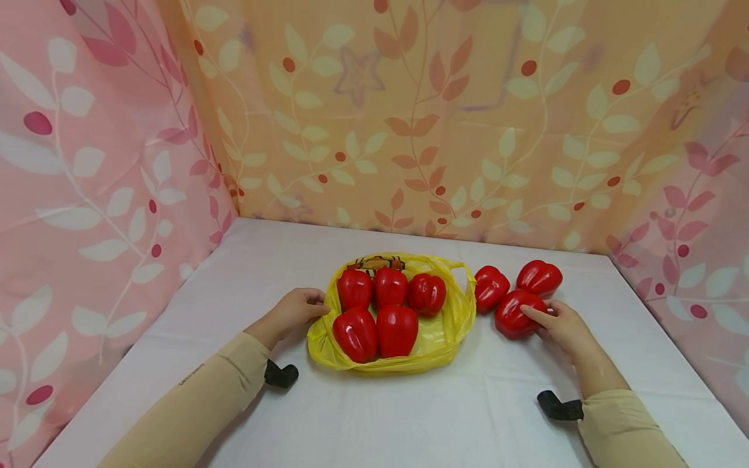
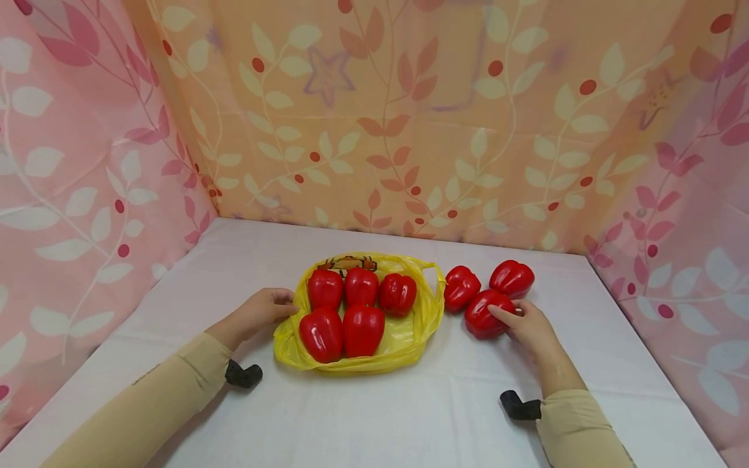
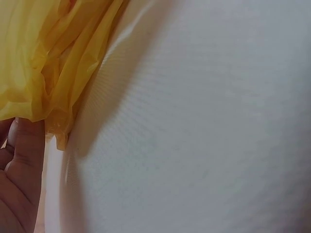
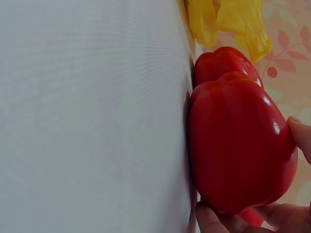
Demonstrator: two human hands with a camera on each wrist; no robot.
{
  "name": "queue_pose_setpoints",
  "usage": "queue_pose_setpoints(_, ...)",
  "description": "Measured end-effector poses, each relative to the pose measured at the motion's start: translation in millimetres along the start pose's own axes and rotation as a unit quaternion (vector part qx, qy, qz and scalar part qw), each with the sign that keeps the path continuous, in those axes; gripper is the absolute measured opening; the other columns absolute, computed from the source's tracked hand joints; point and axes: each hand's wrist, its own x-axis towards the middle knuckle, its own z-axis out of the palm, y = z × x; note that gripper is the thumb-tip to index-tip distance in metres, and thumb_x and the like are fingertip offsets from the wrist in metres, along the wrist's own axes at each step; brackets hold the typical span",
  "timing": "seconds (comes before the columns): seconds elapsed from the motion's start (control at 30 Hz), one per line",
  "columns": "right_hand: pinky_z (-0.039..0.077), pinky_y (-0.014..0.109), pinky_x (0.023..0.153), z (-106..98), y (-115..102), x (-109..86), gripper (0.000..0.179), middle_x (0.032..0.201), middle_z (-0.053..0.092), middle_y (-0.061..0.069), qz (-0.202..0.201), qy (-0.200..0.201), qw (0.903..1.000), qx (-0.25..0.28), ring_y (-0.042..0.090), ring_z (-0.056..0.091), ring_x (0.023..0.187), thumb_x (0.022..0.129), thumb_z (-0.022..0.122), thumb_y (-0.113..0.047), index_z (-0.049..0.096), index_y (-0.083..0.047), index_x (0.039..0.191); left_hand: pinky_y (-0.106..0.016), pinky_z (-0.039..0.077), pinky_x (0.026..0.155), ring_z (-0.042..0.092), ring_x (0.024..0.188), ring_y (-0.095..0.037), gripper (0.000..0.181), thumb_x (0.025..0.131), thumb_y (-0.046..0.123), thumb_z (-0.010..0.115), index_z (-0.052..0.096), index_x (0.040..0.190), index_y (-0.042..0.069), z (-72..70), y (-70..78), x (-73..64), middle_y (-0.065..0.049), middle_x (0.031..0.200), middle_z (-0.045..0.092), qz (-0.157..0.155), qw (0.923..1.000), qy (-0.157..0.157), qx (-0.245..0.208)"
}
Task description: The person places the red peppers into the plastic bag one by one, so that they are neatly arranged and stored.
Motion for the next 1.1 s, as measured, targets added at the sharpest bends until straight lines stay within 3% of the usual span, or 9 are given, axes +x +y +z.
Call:
queue_pose_setpoints(0.27,0.051,0.031,0.079,-4.3,0.3,-1.6,0.078,0.126,0.037,0.026,-0.03,0.001,0.9994,-0.015,0.03,0.045,0.103,0.083,0.056,-0.053,0.032,0.004,0.13,-0.026,0.05,0.077,0.054,0.084,-0.019,0.013,0.085,0.014,0.064,0.066,0.098,0.01,0.1,-2.4,2.3,-0.004,0.091,0.062,0.002,1.0,-0.002,-0.007)
queue_pose_setpoints(0.4,0.051,0.033,0.08,-9.4,-3.0,-3.4,0.079,0.127,0.034,0.026,-0.034,-0.006,0.9994,-0.003,0.029,0.046,0.103,0.083,0.057,-0.052,0.03,0.004,0.132,-0.025,0.05,0.077,0.054,0.084,-0.019,0.013,0.085,0.014,0.064,0.066,0.097,0.01,0.0,-2.7,2.6,-0.005,0.091,0.062,0.002,1.0,-0.003,-0.006)
queue_pose_setpoints(0.83,0.045,0.045,0.087,-23.3,-16.7,-7.2,0.081,0.132,0.029,0.029,-0.057,-0.006,0.9982,-0.015,0.043,0.037,0.117,0.084,0.057,-0.05,0.027,0.007,0.133,-0.025,0.05,0.076,0.053,0.086,-0.02,0.014,0.085,0.016,0.064,0.066,0.098,0.011,-1.3,-1.6,0.7,-0.005,0.092,0.062,0.0,1.0,-0.006,-0.001)
queue_pose_setpoints(1.1,0.048,0.043,0.084,-34.3,-37.3,-11.0,0.081,0.132,0.03,0.03,-0.087,0.008,0.9954,-0.038,0.045,0.034,0.117,0.083,0.058,-0.051,0.029,0.005,0.133,-0.024,0.049,0.075,0.052,0.086,-0.02,0.014,0.085,0.016,0.064,0.066,0.098,0.011,-1.2,-1.5,1.1,-0.006,0.091,0.062,-0.005,1.0,-0.001,-0.005)
